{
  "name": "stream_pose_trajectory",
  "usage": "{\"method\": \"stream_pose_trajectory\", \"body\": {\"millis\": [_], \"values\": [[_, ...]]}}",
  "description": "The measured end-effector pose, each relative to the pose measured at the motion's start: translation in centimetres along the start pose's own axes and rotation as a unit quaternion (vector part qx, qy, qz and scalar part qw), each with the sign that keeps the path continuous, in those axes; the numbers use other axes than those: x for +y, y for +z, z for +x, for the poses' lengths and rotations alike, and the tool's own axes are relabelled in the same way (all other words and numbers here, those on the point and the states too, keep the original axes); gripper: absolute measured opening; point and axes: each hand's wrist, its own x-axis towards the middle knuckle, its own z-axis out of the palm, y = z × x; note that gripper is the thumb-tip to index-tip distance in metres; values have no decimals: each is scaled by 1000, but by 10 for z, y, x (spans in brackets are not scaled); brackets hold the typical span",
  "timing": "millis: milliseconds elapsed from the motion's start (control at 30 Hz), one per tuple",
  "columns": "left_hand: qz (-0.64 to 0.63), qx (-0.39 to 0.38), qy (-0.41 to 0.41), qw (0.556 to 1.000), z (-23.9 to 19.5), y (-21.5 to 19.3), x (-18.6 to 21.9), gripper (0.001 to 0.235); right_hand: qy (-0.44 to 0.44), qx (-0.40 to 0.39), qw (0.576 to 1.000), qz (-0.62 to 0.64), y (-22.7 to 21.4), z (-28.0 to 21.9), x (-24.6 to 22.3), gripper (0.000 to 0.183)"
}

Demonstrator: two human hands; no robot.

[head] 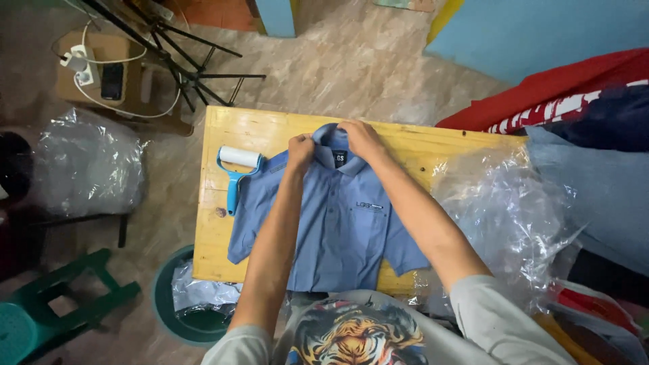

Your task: The person lays a blue polo shirt on a wooden table, smooths it out, and uses a lint roller to clean the front and back surfaces. The shirt is flipped over to treat both sides, and the lint roller is used repeatedly across the fabric.

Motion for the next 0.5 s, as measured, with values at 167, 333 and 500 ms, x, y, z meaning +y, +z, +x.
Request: {"method": "stream_pose_trajectory", "body": {"millis": [167,333,500], "values": [[-420,-100,-263,863,67,8,-50,53,-6,12,996,89,-18,-16,-10,46],[-423,-160,-269,850,54,-18,-54,37,58,77,981,170,-4,-18,14,35],[-18,-14,66,998,14,-22,2,44,51,89,976,193,0,-28,18,34]]}}
